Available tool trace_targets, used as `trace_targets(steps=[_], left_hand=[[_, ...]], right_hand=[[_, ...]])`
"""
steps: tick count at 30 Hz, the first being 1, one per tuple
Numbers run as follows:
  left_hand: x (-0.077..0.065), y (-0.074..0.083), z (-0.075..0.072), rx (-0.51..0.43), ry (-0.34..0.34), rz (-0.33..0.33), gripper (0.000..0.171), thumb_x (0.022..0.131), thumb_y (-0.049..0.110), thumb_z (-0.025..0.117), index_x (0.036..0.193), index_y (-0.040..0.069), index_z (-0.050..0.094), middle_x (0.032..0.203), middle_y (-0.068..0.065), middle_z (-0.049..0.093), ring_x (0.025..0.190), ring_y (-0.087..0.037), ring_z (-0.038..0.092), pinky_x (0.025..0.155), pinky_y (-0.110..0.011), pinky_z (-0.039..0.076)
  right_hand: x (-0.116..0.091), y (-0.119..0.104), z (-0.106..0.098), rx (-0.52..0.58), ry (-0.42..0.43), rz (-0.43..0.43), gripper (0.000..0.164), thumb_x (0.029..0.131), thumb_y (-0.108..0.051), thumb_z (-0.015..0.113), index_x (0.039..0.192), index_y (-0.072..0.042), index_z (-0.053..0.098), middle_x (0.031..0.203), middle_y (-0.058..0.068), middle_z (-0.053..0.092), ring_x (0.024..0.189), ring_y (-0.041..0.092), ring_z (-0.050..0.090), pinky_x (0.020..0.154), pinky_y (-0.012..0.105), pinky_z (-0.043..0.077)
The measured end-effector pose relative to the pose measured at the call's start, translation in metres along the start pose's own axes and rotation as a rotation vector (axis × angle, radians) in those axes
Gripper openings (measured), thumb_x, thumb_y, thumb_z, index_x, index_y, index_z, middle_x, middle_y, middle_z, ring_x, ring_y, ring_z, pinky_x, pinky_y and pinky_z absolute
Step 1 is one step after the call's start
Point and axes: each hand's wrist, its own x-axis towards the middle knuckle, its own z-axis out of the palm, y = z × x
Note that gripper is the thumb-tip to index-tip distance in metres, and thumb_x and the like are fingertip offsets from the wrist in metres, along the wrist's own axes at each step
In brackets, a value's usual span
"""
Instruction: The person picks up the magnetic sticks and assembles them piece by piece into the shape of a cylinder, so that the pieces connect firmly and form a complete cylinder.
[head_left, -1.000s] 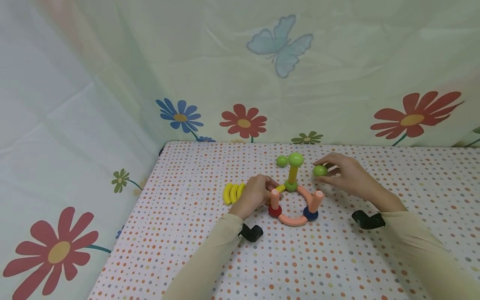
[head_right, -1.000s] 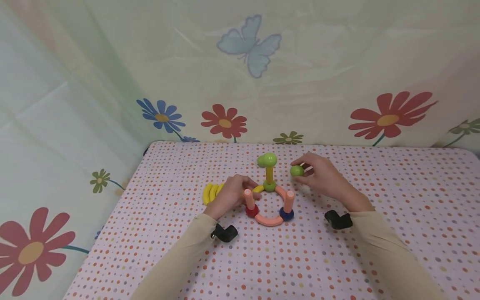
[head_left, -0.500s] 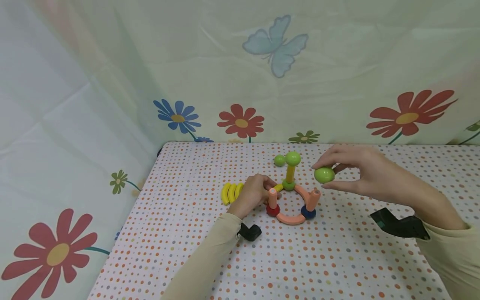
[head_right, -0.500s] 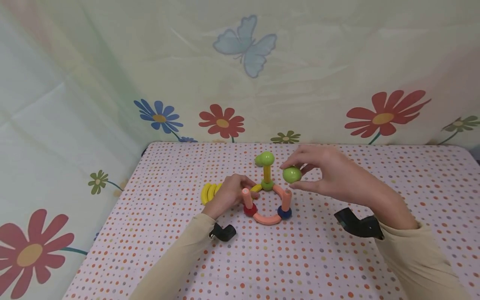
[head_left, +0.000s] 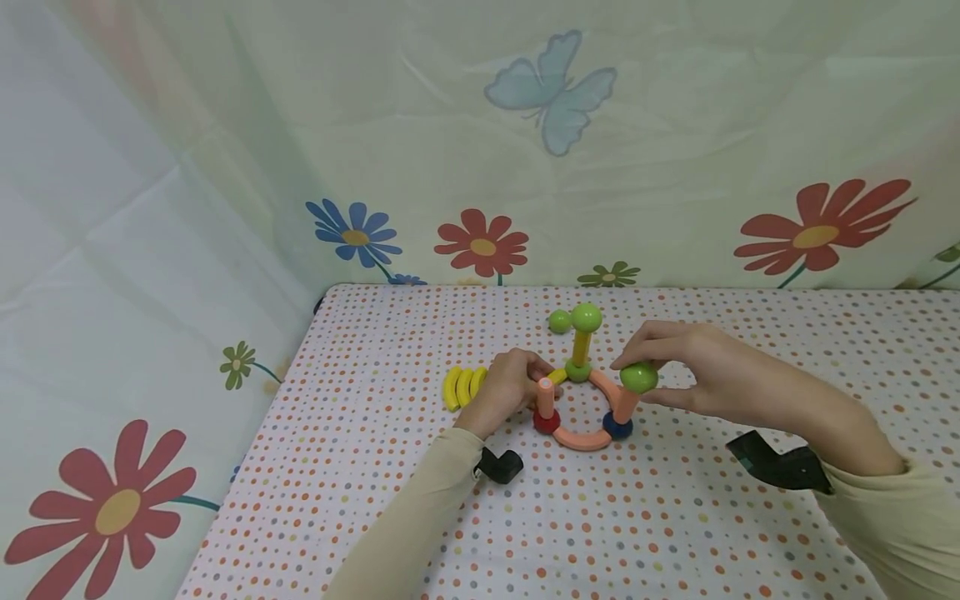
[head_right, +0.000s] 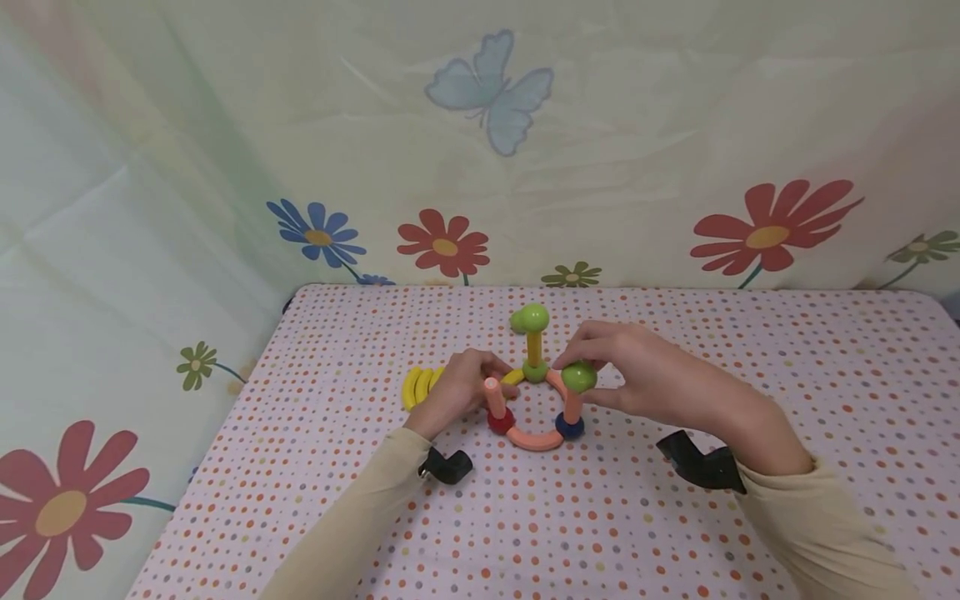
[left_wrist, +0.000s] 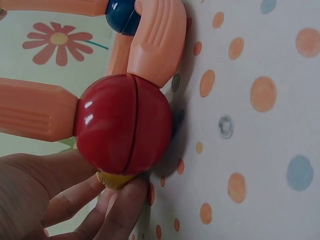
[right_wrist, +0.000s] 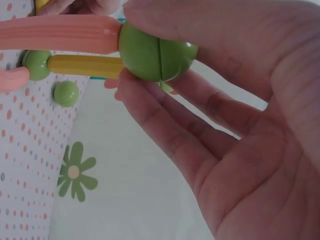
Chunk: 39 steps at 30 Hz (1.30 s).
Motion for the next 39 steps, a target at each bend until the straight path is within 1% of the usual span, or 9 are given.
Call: trace_targets(steps=[5,11,15,19,22,26,31,35,39], left_hand=[[0.002,0.000,-0.001,-0.004,0.001,0.001,0.032,0.086,0.006,0.087,0.115,0.001,0.075,0.087,-0.001,0.070,0.068,-0.013,0.065,0.060,-0.023,0.054],[0.002,0.001,-0.001,-0.007,0.003,0.002,0.031,0.086,0.005,0.086,0.114,0.001,0.075,0.086,-0.001,0.070,0.068,-0.012,0.064,0.058,-0.021,0.052],[0.001,0.001,0.000,-0.004,-0.002,0.000,0.029,0.087,0.003,0.085,0.114,0.001,0.074,0.085,-0.001,0.071,0.068,-0.012,0.064,0.059,-0.021,0.051],[0.000,0.001,0.000,0.006,-0.011,0.010,0.030,0.087,0.004,0.085,0.115,0.001,0.074,0.085,-0.001,0.071,0.068,-0.012,0.064,0.060,-0.021,0.051],[0.000,0.000,-0.002,0.021,-0.007,0.014,0.031,0.087,0.007,0.086,0.115,0.001,0.074,0.086,-0.001,0.070,0.068,-0.013,0.065,0.061,-0.022,0.052],[0.003,-0.001,-0.003,0.024,-0.014,0.012,0.033,0.085,0.007,0.087,0.115,0.001,0.073,0.087,-0.001,0.070,0.069,-0.013,0.067,0.062,-0.024,0.055],[0.007,-0.001,-0.001,0.093,-0.030,0.020,0.033,0.086,0.011,0.088,0.114,0.002,0.073,0.086,-0.001,0.068,0.069,-0.012,0.065,0.061,-0.022,0.053],[0.008,0.000,-0.004,0.137,-0.043,0.022,0.033,0.087,0.013,0.088,0.114,0.003,0.073,0.086,0.000,0.067,0.069,-0.011,0.063,0.061,-0.021,0.052],[0.008,0.003,-0.012,0.156,-0.052,0.019,0.029,0.089,0.019,0.086,0.112,0.004,0.075,0.087,-0.001,0.069,0.069,-0.012,0.065,0.064,-0.021,0.051]], right_hand=[[0.000,0.001,0.001,0.009,-0.002,0.010,0.037,0.081,-0.012,0.092,0.113,-0.022,0.077,0.111,-0.014,0.064,0.095,0.007,0.063,0.077,0.032,0.059],[-0.003,0.005,0.005,-0.013,0.062,-0.001,0.050,0.075,-0.011,0.095,0.121,-0.014,0.074,0.108,-0.012,0.066,0.092,0.010,0.066,0.077,0.035,0.060],[-0.012,0.013,0.014,0.042,0.116,0.008,0.061,0.074,-0.012,0.096,0.128,-0.009,0.069,0.115,-0.005,0.069,0.095,0.014,0.070,0.079,0.035,0.061],[-0.024,0.026,0.032,0.126,0.189,0.020,0.065,0.073,-0.008,0.096,0.130,-0.009,0.066,0.121,-0.001,0.068,0.100,0.007,0.067,0.080,0.031,0.060],[-0.029,0.035,0.049,0.216,0.217,0.004,0.060,0.074,-0.005,0.094,0.127,-0.012,0.067,0.119,-0.002,0.067,0.104,0.000,0.061,0.079,0.028,0.060],[-0.027,0.042,0.069,0.320,0.190,-0.007,0.049,0.079,-0.005,0.092,0.120,-0.012,0.067,0.112,-0.003,0.066,0.102,0.001,0.060,0.076,0.030,0.060],[-0.020,0.046,0.088,0.407,0.103,0.067,0.032,0.082,-0.009,0.090,0.108,-0.013,0.071,0.112,0.003,0.070,0.100,0.003,0.062,0.075,0.032,0.059],[-0.014,0.047,0.098,0.458,0.036,0.100,0.030,0.085,-0.008,0.088,0.110,-0.008,0.071,0.116,0.009,0.070,0.102,0.006,0.064,0.077,0.032,0.059],[-0.011,0.046,0.101,0.479,0.011,0.108,0.031,0.085,-0.002,0.086,0.110,-0.006,0.070,0.115,0.010,0.070,0.103,0.014,0.068,0.078,0.033,0.060]])
